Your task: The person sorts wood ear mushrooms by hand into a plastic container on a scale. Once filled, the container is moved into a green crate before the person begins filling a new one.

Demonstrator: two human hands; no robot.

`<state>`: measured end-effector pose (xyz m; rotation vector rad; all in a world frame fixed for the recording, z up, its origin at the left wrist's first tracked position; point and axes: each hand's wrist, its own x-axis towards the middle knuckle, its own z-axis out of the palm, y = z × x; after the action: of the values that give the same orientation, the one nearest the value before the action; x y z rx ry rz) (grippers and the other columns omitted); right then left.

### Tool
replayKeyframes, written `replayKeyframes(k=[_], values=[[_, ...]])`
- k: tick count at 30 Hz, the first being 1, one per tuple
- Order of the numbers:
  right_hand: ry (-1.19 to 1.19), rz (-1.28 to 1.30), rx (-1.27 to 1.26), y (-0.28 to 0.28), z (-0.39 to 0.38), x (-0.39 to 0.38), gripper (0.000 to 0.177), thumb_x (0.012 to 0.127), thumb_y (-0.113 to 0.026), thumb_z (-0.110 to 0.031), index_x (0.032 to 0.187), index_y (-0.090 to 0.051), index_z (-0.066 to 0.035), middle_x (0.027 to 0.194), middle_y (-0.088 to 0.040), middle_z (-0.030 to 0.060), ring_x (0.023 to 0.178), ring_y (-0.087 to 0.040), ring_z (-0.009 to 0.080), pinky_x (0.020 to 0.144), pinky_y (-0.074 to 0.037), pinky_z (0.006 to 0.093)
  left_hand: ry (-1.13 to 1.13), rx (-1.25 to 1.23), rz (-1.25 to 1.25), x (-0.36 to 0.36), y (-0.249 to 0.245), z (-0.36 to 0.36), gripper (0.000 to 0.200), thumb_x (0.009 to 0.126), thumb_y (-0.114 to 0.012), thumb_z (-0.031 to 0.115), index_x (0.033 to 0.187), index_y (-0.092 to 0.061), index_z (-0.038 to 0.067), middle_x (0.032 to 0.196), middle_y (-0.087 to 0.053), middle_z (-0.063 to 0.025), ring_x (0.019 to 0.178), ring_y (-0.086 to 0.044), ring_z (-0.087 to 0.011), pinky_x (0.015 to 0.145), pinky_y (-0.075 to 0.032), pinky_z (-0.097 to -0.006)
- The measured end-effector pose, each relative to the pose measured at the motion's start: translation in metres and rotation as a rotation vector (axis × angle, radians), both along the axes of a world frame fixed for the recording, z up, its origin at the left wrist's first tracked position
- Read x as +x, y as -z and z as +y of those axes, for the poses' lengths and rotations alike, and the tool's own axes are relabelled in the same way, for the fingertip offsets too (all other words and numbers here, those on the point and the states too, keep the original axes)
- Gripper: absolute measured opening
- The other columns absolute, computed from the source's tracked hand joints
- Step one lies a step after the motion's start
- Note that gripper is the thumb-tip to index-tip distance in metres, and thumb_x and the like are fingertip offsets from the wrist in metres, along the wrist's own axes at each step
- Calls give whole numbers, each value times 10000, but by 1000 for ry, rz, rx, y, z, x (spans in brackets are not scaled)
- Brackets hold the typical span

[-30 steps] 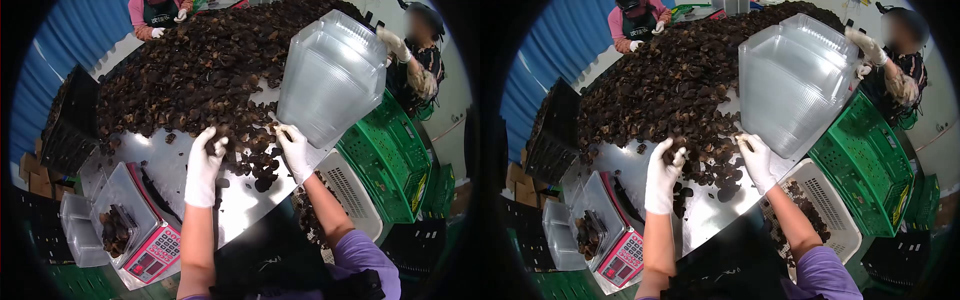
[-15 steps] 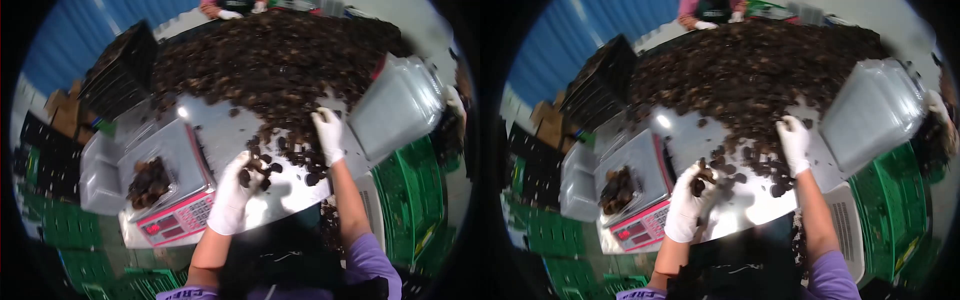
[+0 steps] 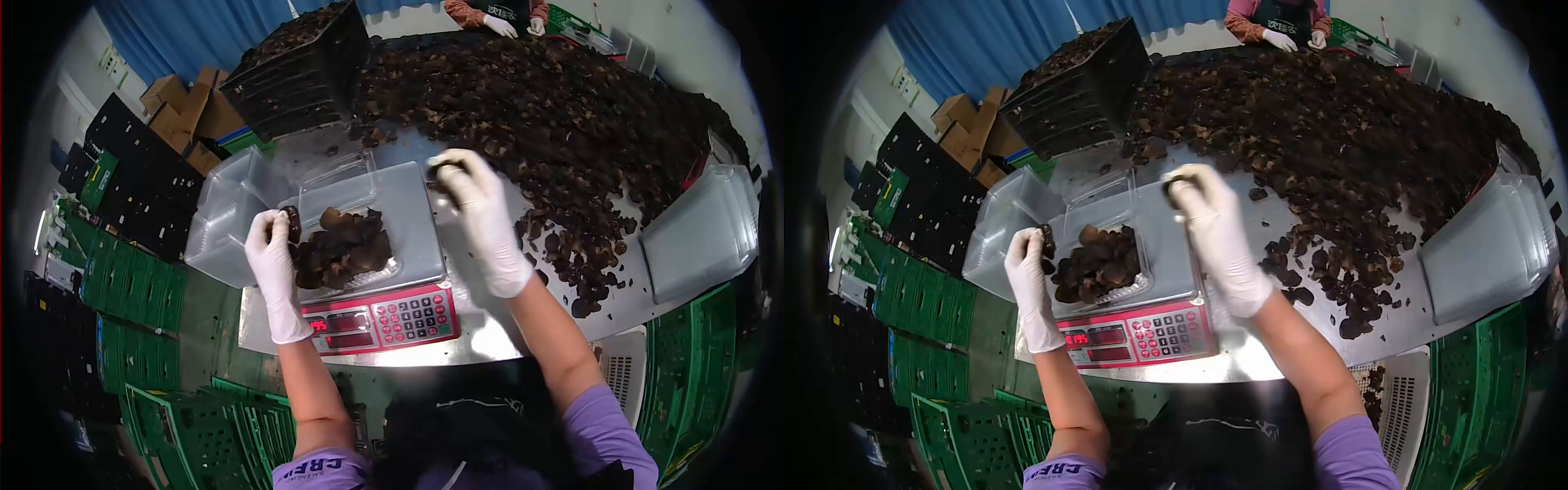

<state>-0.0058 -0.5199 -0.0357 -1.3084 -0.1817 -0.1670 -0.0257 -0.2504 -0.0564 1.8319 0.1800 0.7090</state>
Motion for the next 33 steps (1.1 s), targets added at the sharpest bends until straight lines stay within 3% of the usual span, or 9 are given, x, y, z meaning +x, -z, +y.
replayKeyframes(k=[5, 7, 10, 16, 21, 23, 24, 25, 33], values=[[42, -454, -415, 31, 83, 13, 134, 869, -604, -109, 1002, -600, -88, 980, -594, 132, 833, -622, 287, 748, -502, 354, 210, 203, 276, 9, 19, 10, 165, 881, -623, 88, 996, -659, -25, 916, -651, -47, 868, -597, -125, 812, -470, -257], [-132, -513, -940, 34, 87, 13, 334, 824, -643, -247, 1114, -583, -94, 1104, -586, 96, 1074, -561, 264, 924, -421, 413, 223, 200, 259, 6, 18, 10, 212, 887, -612, 85, 1067, -651, -19, 977, -654, -70, 920, -603, -143, 849, -466, -264], [-322, -607, -1022, 38, 89, 5, 611, 824, -660, -280, 1374, -463, -100, 1337, -503, 151, 1314, -400, 313, 1087, -305, 430, 240, 122, 209, 1, 18, 8, 302, 900, -589, 82, 1186, -618, -11, 1088, -649, -110, 1006, -604, -171, 905, -454, -275], [-185, -533, -629, 28, 72, 1, 504, 819, -665, -193, 1286, -538, -53, 1295, -547, 172, 1212, -505, 333, 1048, -371, 411, 117, 343, 39, -12, 15, 13, 331, 925, -493, 43, 1241, -581, -6, 1210, -610, -168, 1131, -574, -284, 1006, -405, -351], [95, -635, -692, -2, 26, -50, 243, 793, -646, -15, 1031, -640, -64, 987, -659, 92, 946, -615, 282, 850, -469, 376, 160, 657, -112, -65, -6, -67, 189, 778, -545, 9, 931, -647, 52, 862, -615, -106, 825, -607, -286, 748, -499, -383], [-155, -526, -596, -18, 10, -93, 295, 699, -714, -53, 976, -634, -118, 959, -655, 86, 866, -624, 269, 786, -484, 366, 448, 641, 66, -95, 62, -131, 253, 808, -594, 149, 1049, -640, 91, 934, -637, -100, 871, -633, -286, 760, -511, -377], [-338, -861, -679, -5, 7, -102, 324, 703, -728, -165, 1008, -626, -127, 911, -643, 59, 842, -621, 240, 740, -480, 366, 630, 686, 94, -110, 66, -155, 256, 813, -592, 153, 1056, -638, 90, 943, -636, -101, 884, -629, -285, 768, -508, -376], [-630, -773, -1032, -26, 17, -120, 298, 763, -684, -240, 1032, -625, -126, 838, -619, 31, 808, -619, 219, 699, -477, 369, 782, 728, 118, -120, 72, -181, 259, 817, -590, 157, 1064, -636, 88, 951, -635, -103, 896, -624, -285, 775, -506, -376], [-1080, -158, -365, 84, 82, -148, 195, 952, -540, -198, 986, -632, -30, 946, -629, 101, 917, -617, 255, 802, -483, 353, 1170, 805, 180, -147, 119, -249, 288, 856, -578, 185, 1121, -618, 78, 1023, -627, -116, 992, -588, -281, 834, -486, -372]])
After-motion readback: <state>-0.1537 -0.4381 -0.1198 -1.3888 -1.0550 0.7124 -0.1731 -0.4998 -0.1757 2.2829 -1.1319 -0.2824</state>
